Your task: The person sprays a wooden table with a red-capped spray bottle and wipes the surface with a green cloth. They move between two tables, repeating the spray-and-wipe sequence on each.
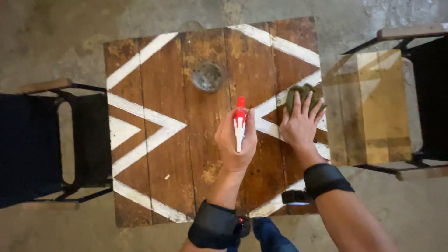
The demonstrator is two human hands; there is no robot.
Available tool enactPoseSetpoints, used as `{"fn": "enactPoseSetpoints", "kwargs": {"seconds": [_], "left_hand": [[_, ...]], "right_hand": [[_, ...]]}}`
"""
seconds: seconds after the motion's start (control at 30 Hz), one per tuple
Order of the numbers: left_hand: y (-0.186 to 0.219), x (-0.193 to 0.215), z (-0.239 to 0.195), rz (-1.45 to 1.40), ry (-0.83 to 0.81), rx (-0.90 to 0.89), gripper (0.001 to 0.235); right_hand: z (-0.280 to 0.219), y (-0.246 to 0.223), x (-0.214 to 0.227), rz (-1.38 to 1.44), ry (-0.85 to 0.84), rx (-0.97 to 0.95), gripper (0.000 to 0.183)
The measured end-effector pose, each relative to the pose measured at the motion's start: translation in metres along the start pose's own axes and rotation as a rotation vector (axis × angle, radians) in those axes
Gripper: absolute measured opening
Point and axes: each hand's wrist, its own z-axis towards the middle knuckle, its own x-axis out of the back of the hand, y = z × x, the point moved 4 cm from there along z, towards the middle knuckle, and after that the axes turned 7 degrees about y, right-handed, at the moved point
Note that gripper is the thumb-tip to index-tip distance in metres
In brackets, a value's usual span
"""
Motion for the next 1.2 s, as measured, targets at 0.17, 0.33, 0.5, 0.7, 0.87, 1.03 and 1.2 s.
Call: {"fn": "enactPoseSetpoints", "kwargs": {"seconds": [0.17, 0.33, 0.5, 0.7, 0.87, 1.03, 1.2], "left_hand": [[-0.019, 0.018, 0.018, 0.000, 0.045, 0.093, 0.011], [-0.039, 0.038, 0.029, 0.011, 0.091, 0.055, 0.012], [-0.055, 0.050, 0.036, 0.031, 0.115, 0.039, 0.012], [-0.076, 0.060, 0.032, 0.013, 0.045, 0.155, 0.010], [-0.075, 0.064, 0.032, -0.046, 0.048, 0.094, 0.012], [-0.074, 0.062, 0.032, -0.024, 0.037, 0.100, 0.012], [-0.077, 0.062, 0.032, -0.011, 0.018, 0.115, 0.010]], "right_hand": [[0.004, -0.046, -0.029, 0.118, 0.066, 0.043, 0.062], [-0.016, -0.100, -0.027, 0.310, -0.060, 0.278, 0.055], [0.015, -0.099, 0.005, 0.046, -0.186, 0.188, 0.066], [0.040, -0.054, -0.041, 0.047, -0.052, 0.016, 0.070], [0.029, -0.109, -0.059, 0.120, -0.029, 0.161, 0.067], [-0.017, -0.158, -0.044, 0.162, -0.065, 0.309, 0.068], [-0.029, -0.165, -0.032, 0.249, -0.190, 0.298, 0.068]]}}
